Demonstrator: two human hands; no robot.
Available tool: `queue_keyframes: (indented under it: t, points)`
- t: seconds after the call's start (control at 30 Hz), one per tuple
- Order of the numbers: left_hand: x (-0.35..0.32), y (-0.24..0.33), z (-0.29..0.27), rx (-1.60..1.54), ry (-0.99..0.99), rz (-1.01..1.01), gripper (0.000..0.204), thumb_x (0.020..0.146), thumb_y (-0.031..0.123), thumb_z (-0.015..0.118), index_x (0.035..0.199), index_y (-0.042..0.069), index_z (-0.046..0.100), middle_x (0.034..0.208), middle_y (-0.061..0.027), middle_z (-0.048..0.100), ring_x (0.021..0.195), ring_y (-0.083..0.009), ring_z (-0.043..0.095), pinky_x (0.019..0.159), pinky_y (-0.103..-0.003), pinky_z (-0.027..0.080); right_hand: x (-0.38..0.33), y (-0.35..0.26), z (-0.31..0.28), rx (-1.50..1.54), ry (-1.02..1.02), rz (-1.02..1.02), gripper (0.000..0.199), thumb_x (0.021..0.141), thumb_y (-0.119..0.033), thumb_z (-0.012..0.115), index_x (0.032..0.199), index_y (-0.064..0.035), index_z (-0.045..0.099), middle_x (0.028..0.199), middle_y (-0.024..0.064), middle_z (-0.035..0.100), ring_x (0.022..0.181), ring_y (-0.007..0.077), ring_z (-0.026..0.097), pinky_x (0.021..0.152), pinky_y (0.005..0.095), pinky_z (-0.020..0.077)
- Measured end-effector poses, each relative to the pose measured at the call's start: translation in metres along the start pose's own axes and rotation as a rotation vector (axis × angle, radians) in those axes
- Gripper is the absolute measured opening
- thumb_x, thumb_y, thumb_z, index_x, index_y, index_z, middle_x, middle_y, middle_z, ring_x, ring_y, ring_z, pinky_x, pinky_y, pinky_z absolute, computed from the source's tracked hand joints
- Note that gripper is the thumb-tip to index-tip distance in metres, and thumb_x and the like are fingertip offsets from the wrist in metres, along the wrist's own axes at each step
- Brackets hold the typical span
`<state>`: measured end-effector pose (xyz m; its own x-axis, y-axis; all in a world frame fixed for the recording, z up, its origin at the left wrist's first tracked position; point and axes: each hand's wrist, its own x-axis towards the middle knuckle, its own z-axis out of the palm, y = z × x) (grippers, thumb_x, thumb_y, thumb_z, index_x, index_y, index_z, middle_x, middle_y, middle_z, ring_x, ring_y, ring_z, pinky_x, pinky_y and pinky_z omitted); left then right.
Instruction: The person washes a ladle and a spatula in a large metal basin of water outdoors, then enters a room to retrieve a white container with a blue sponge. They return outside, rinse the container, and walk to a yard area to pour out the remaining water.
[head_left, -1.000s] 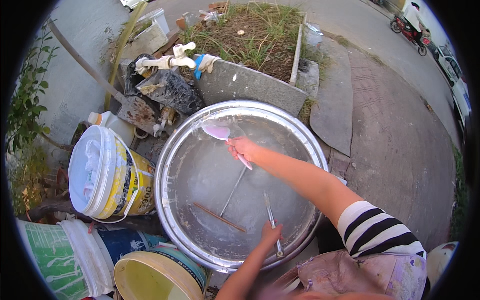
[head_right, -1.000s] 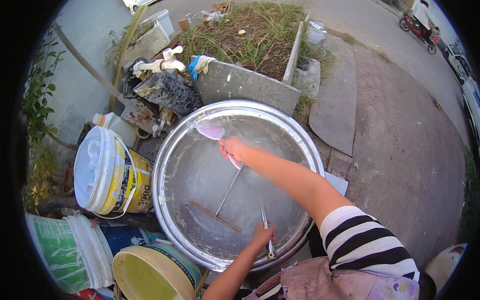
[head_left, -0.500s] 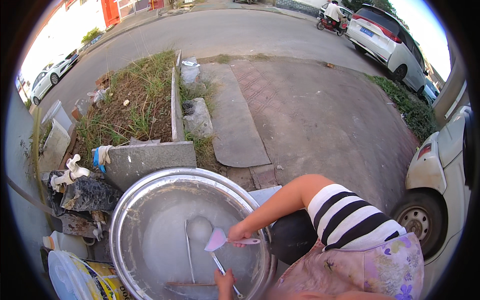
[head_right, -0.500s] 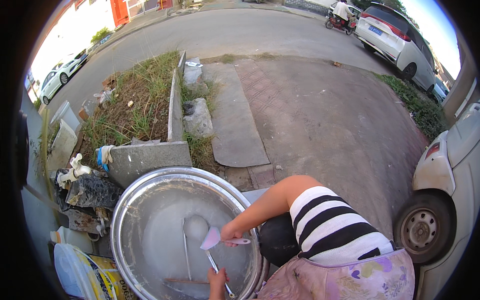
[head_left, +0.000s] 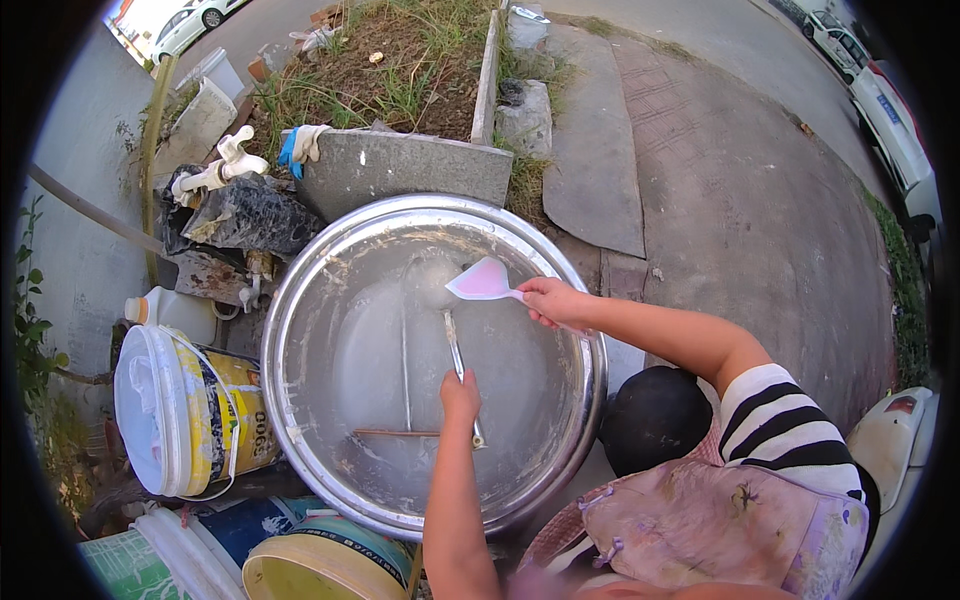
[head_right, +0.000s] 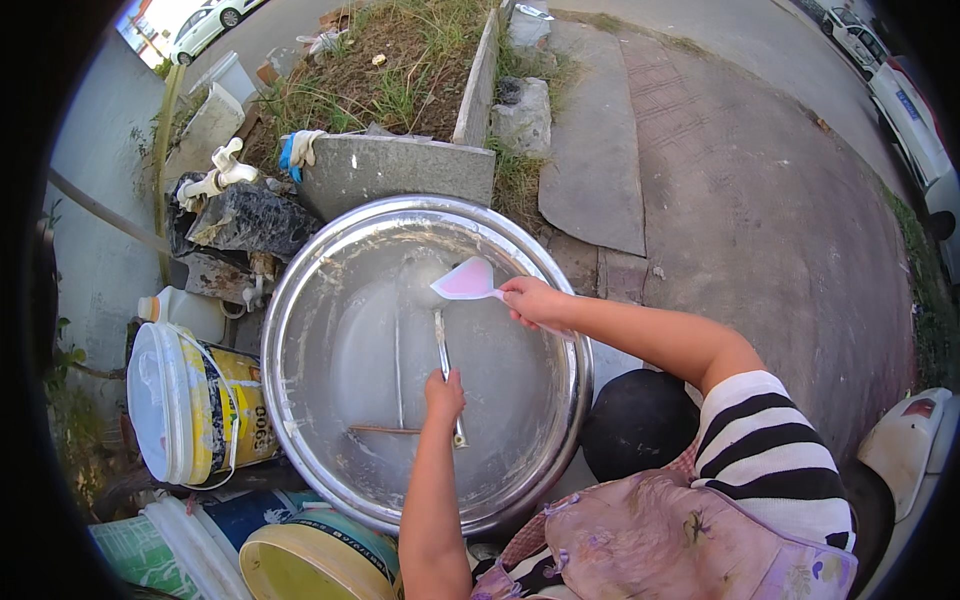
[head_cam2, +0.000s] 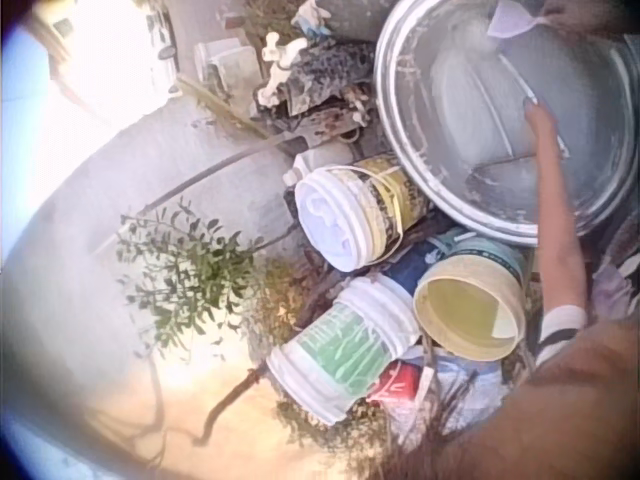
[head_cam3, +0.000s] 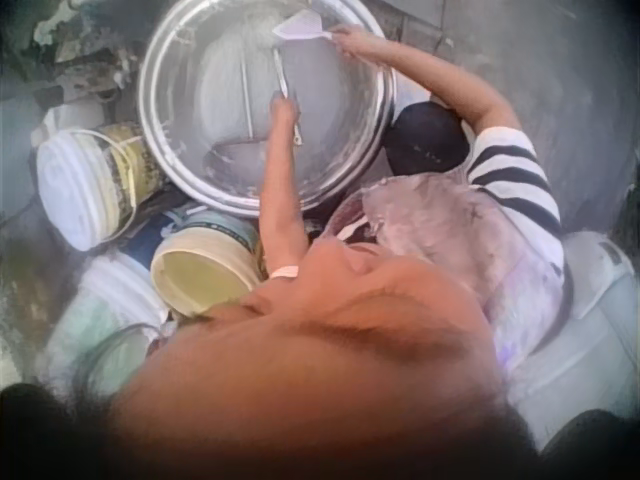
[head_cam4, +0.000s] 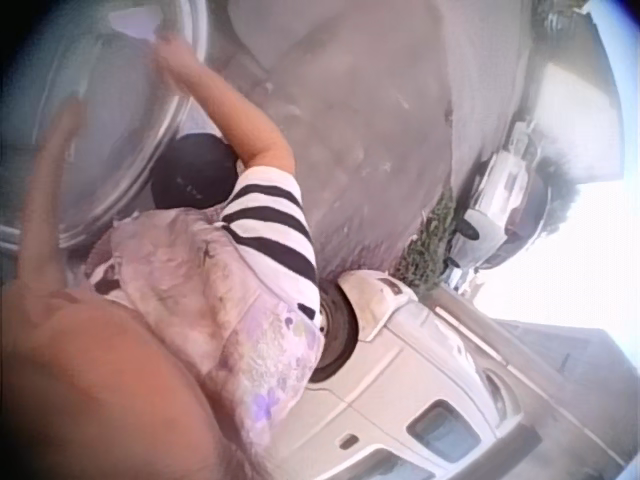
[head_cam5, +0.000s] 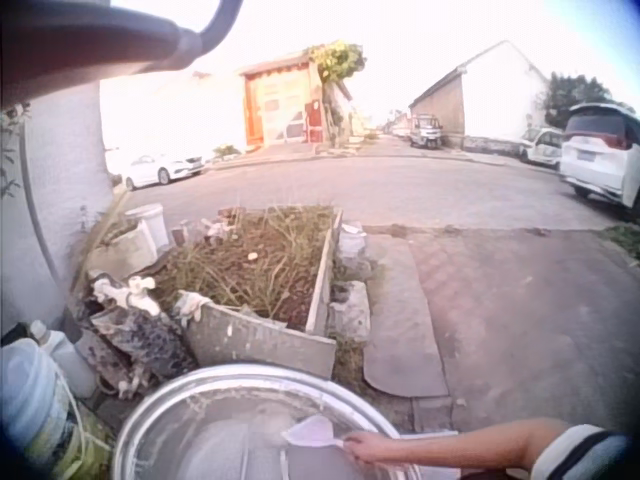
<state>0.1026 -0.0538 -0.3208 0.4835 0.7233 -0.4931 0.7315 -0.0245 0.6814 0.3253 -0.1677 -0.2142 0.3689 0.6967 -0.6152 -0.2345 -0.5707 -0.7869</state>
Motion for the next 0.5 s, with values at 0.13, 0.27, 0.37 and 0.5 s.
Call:
queue_keyframes:
  t: [0.13, 0.27, 0.37, 0.5]
  points:
    - [-0.037, 0.026, -0.005, 0.009, 0.028, 0.14, 0.024, 0.083, 0.021, 0.053, 0.089, -0.002, 0.052, 0.077, -0.0234, 0.059, 0.072, -0.0399, 0.058, 0.063, -0.044, 0.045, -0.044, -0.024, -0.029, 0.131, -0.058, -0.064, 0.03, 0.092, -0.016, 0.041, 0.119, -0.0035, 0.046, 0.067, -0.0016, 0.048, 0.05, 0.004, 0.041, 0.041, 0.0188, 0.0343]
    - [-0.09, 0.053, -0.037, 0.204, 0.011, 0.233, 0.027, 0.083, 0.022, 0.054, 0.098, 0.0, 0.05, 0.077, -0.0218, 0.06, 0.072, -0.0393, 0.058, 0.062, -0.045, 0.044, -0.057, -0.036, -0.041, 0.121, -0.013, -0.141, 0.031, 0.093, -0.018, 0.039, 0.12, -0.0029, 0.045, 0.07, -0.0029, 0.047, 0.051, 0.0024, 0.04, 0.044, 0.0171, 0.0343]
    - [-0.121, 0.066, -0.061, 0.339, -0.104, 0.261, 0.029, 0.083, 0.023, 0.055, 0.103, 0.003, 0.049, 0.078, -0.0202, 0.06, 0.073, -0.0389, 0.058, 0.062, -0.046, 0.045, -0.055, -0.043, -0.046, 0.103, 0.029, -0.185, 0.03, 0.093, -0.018, 0.04, 0.119, -0.0034, 0.045, 0.069, -0.0025, 0.047, 0.051, 0.0028, 0.039, 0.044, 0.0174, 0.0337]
    - [-0.169, 0.056, -0.092, 0.486, -0.314, 0.352, 0.027, 0.084, 0.022, 0.055, 0.105, 0.005, 0.049, 0.082, -0.0186, 0.06, 0.076, -0.038, 0.058, 0.064, -0.045, 0.045, -0.052, -0.05, -0.045, 0.106, 0.016, -0.211, 0.03, 0.093, -0.018, 0.041, 0.119, -0.0037, 0.046, 0.068, -0.0024, 0.047, 0.051, 0.003, 0.039, 0.045, 0.0178, 0.0349]
